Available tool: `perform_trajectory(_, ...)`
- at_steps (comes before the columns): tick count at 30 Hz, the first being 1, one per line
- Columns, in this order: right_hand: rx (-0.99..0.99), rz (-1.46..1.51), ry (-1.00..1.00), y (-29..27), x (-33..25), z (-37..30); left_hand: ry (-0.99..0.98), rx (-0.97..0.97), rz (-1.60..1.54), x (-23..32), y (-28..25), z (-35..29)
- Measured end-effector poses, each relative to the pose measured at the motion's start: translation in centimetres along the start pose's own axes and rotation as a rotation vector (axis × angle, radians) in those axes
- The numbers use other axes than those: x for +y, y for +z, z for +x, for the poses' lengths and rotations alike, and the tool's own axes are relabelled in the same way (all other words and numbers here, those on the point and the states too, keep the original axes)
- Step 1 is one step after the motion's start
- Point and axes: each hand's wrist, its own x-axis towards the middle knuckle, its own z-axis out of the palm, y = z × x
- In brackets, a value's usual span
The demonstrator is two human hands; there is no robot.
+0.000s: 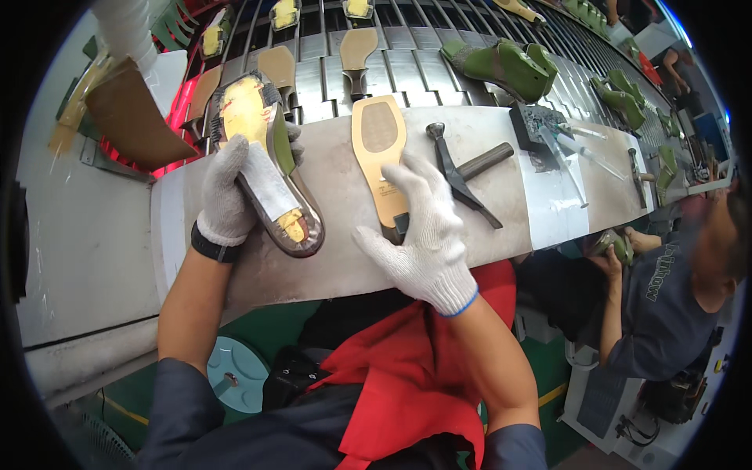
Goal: The person attaches soles to heeled shoes on shoe lasts by pressing them together, tapping around the edges with a hammer, and placing the assembled shoes onto a conveyor belt.
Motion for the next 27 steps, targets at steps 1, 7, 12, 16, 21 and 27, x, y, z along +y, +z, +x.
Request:
perform_trajectory(1,-0.030,-0.314,-0.187,-1.0,0.0,-0.6,0.005,0.004,0.010,0.1,0.0,-0.2)
perform_trajectory(7,-0.112,0.172,0.134,-7.1,-2.3,-11.3,0.065,0.000,0.025,1.0,0.1,-1.1)
perform_trajectory(12,-0.211,1.328,1.031,-6.4,-4.2,-14.5,0.079,-0.122,0.061,1.6,1.8,-1.1)
perform_trajectory(16,-0.387,1.102,0.990,-3.6,-3.1,-11.6,0.128,-0.139,0.098,0.8,4.4,-3.8)
perform_trajectory(21,-0.261,1.143,0.766,-6.1,-6.4,-10.2,0.233,-0.196,-0.393,6.3,6.3,-5.4)
perform_trajectory(27,-0.445,0.924,0.415,-6.3,-12.3,-6.1,0.201,-0.184,0.071,9.6,10.2,-7.4)
